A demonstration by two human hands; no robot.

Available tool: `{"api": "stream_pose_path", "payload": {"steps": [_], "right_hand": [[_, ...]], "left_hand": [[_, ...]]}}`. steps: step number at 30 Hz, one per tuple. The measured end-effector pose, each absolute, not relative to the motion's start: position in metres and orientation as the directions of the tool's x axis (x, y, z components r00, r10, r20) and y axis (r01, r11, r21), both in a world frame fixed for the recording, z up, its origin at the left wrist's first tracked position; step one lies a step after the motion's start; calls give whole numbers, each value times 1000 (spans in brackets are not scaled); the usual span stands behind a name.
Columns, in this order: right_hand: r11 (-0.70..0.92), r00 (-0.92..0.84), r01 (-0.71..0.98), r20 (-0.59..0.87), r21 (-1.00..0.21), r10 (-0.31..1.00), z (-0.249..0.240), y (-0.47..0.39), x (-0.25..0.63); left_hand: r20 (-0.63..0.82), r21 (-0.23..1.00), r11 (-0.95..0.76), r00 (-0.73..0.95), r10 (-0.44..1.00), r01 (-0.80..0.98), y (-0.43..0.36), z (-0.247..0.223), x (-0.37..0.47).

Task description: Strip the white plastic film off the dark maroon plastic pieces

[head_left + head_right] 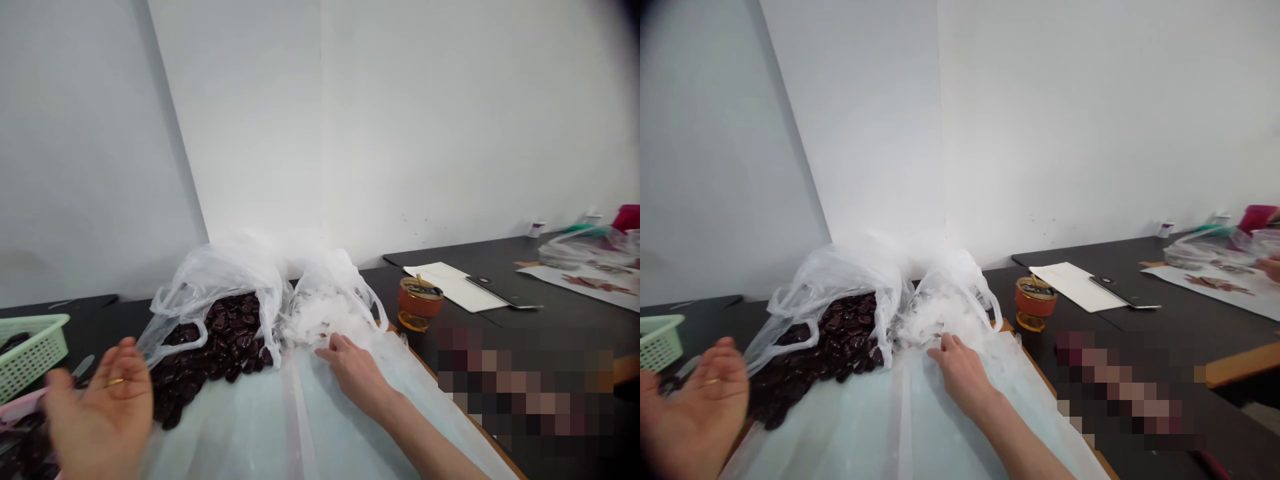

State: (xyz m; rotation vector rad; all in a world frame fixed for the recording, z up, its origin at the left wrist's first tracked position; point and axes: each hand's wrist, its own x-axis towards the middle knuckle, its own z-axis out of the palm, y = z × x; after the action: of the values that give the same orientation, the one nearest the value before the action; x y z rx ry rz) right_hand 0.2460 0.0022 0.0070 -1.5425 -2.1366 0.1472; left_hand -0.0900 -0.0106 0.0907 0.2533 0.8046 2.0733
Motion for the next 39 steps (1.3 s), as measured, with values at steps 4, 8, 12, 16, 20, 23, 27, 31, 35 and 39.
{"api": "stream_pose_path", "payload": {"steps": [4,8,12,16,20,23,27,31,35,39], "right_hand": [[357,-204,804,344,-475,917,10,2,240],[370,-182,683,344,-630,921,11,-4,232],[214,-214,224,166,-951,963,8,-9,219],[17,-301,-148,62,-989,951,12,-14,209],[-33,-263,-231,30,-972,964,16,-17,206],[-34,-197,-274,22,-961,980,16,-15,209],[-45,-126,-308,-6,-950,992,17,-14,215],[-62,-118,-308,-26,-949,993,20,-15,216],[-29,-120,-319,10,-947,993,22,-18,211],[49,-106,-303,84,-952,991,26,-21,211]], "left_hand": [[-43,735,-244,-402,915,-633,-5,59,-42],[46,964,-58,-53,998,-259,-14,31,2],[57,997,-44,220,974,-63,-30,17,27],[102,985,-34,420,902,-167,-34,13,39],[0,974,75,332,943,-215,-29,9,39],[-80,960,150,280,957,-238,-26,7,35],[-116,955,182,269,956,-235,-26,5,31],[-131,962,193,297,946,-191,-29,1,32],[-137,965,203,342,930,-165,-34,0,38],[-65,998,57,330,942,36,-28,7,30]]}}
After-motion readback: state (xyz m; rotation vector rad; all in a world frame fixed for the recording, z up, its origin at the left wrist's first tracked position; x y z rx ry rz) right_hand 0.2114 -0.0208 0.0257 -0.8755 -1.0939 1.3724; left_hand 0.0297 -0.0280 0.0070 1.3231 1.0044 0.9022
